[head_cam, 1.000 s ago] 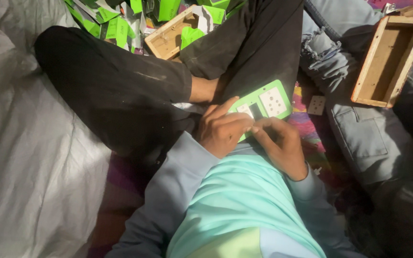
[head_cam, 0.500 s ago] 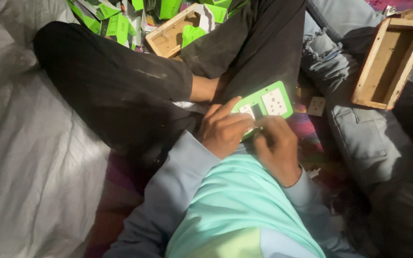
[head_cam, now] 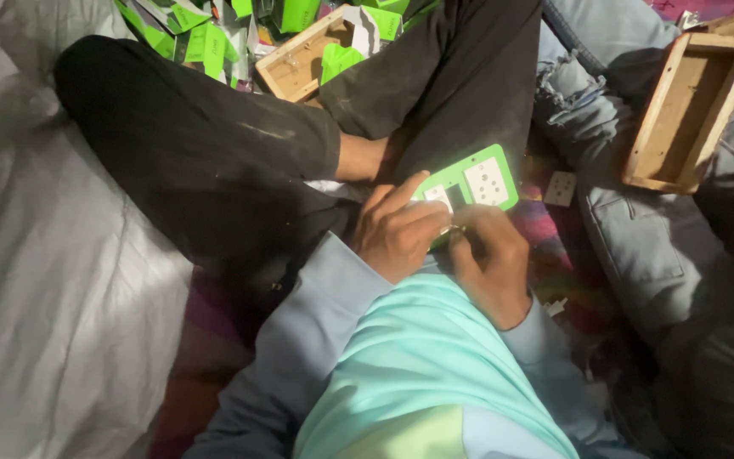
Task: The person sits on the floor and assembles electrical switch and socket faceplates, pressing white switch and socket modules into green plastic plates one at a time and setting finished plates aside. Later they use a screwdriver to tighten screws on a partially assembled plate.
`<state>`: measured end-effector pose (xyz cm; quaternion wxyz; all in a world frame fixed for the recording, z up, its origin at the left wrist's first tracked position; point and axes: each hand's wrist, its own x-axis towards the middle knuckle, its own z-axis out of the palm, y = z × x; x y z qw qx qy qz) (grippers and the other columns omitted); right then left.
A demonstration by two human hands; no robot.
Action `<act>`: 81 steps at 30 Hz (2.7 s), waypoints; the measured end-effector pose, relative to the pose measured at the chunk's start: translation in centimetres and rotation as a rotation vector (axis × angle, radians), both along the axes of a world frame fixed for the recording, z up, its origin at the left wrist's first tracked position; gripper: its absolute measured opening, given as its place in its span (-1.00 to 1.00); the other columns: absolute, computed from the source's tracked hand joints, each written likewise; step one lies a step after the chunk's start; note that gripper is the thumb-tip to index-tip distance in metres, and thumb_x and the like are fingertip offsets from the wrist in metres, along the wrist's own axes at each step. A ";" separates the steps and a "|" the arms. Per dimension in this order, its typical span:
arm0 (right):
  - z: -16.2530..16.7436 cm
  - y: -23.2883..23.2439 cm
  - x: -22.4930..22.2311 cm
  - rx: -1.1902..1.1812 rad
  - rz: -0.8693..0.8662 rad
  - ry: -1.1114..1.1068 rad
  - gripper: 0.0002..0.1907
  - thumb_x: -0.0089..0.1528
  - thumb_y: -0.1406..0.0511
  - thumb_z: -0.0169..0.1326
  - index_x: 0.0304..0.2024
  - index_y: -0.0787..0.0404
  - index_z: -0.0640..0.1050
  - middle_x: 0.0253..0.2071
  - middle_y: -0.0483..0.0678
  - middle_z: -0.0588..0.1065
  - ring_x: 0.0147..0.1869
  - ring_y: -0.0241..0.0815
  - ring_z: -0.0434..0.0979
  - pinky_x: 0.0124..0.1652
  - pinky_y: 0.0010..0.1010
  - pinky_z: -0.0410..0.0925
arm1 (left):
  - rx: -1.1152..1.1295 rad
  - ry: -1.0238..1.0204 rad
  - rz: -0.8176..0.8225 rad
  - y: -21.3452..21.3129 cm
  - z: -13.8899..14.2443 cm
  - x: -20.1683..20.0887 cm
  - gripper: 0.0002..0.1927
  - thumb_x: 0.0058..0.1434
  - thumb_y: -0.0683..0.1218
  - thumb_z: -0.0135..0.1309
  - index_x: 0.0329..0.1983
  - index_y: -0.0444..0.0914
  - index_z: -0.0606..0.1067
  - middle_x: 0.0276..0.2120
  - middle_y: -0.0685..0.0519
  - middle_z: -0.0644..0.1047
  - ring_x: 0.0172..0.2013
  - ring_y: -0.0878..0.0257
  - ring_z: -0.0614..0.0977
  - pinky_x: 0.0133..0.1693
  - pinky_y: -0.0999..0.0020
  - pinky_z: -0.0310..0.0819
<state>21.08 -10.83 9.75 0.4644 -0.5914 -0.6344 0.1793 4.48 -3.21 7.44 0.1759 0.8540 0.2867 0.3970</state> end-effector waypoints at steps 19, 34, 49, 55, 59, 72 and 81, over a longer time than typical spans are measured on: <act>-1.9 0.4 0.3 -0.128 -0.013 0.127 -0.92 0.31 0.42 0.16 -0.19 0.37 0.61 -0.33 0.00 0.58 -0.33 -0.28 0.56 -0.28 -0.48 0.39 | -0.068 -0.023 -0.017 -0.1 0.0 0.0 -0.93 0.24 -0.17 0.15 -0.21 -0.20 0.57 -0.15 0.08 0.61 0.20 -0.07 0.55 -0.01 0.04 0.36; -8.3 -0.1 8.6 -0.295 -0.367 0.160 -0.85 0.28 0.37 0.16 -0.14 0.33 0.64 -0.31 0.04 0.62 -0.26 -0.20 0.62 -0.20 -0.41 0.44 | -0.099 -0.068 0.041 -0.2 -0.3 0.1 -0.91 0.31 -0.12 0.12 -0.28 -0.23 0.49 -0.13 0.05 0.57 0.14 -0.03 0.60 0.02 0.10 0.40; -0.7 0.7 5.2 -0.078 0.203 0.034 -0.80 0.24 0.41 0.22 -0.08 0.32 0.65 -0.18 0.00 0.63 -0.17 -0.25 0.63 -0.14 -0.48 0.45 | -0.144 -0.114 0.041 -0.1 0.4 0.2 -0.89 0.25 -0.12 0.24 -0.28 -0.23 0.53 -0.07 0.03 0.58 0.08 -0.01 0.62 0.02 0.10 0.43; -1.3 2.0 1.7 -0.243 0.207 0.420 -0.86 0.30 0.41 0.19 -0.10 0.34 0.63 -0.24 -0.05 0.62 -0.18 -0.35 0.58 -0.15 -0.52 0.43 | -0.123 -0.136 0.030 -0.1 0.6 -0.2 -0.90 0.26 -0.13 0.21 -0.21 -0.22 0.55 -0.03 0.01 0.57 0.10 -0.02 0.60 0.07 0.08 0.44; -2.3 1.1 2.3 -0.298 0.237 0.598 -0.94 0.38 0.42 0.13 -0.13 0.33 0.57 -0.17 -0.04 0.57 -0.12 -0.36 0.52 -0.08 -0.54 0.40 | -0.076 -0.092 0.008 -0.1 0.4 -0.3 -0.83 0.21 -0.09 0.28 -0.18 -0.20 0.57 -0.01 0.04 0.55 0.14 -0.02 0.58 0.06 0.07 0.42; -8.2 -1.8 9.0 -0.414 -0.083 1.340 -0.84 0.41 0.34 0.06 0.01 0.28 0.49 -0.15 -0.06 0.51 -0.17 -0.27 0.51 -0.21 -0.52 0.39 | -0.235 0.226 0.165 -0.5 1.0 0.2 -0.24 -0.09 0.10 0.39 0.23 -0.12 0.44 0.33 -0.20 0.32 0.20 -0.12 0.41 0.11 -0.20 0.28; -11.4 -2.6 11.6 -0.456 -0.248 1.370 -0.64 0.32 0.41 0.00 0.18 0.30 0.47 0.21 0.11 0.47 0.33 -0.12 0.46 0.12 -0.50 0.43 | -0.271 0.224 0.155 -0.5 -0.4 0.3 -0.38 0.06 0.14 0.30 0.18 -0.15 0.48 0.29 -0.15 0.40 0.18 -0.10 0.44 0.11 -0.24 0.28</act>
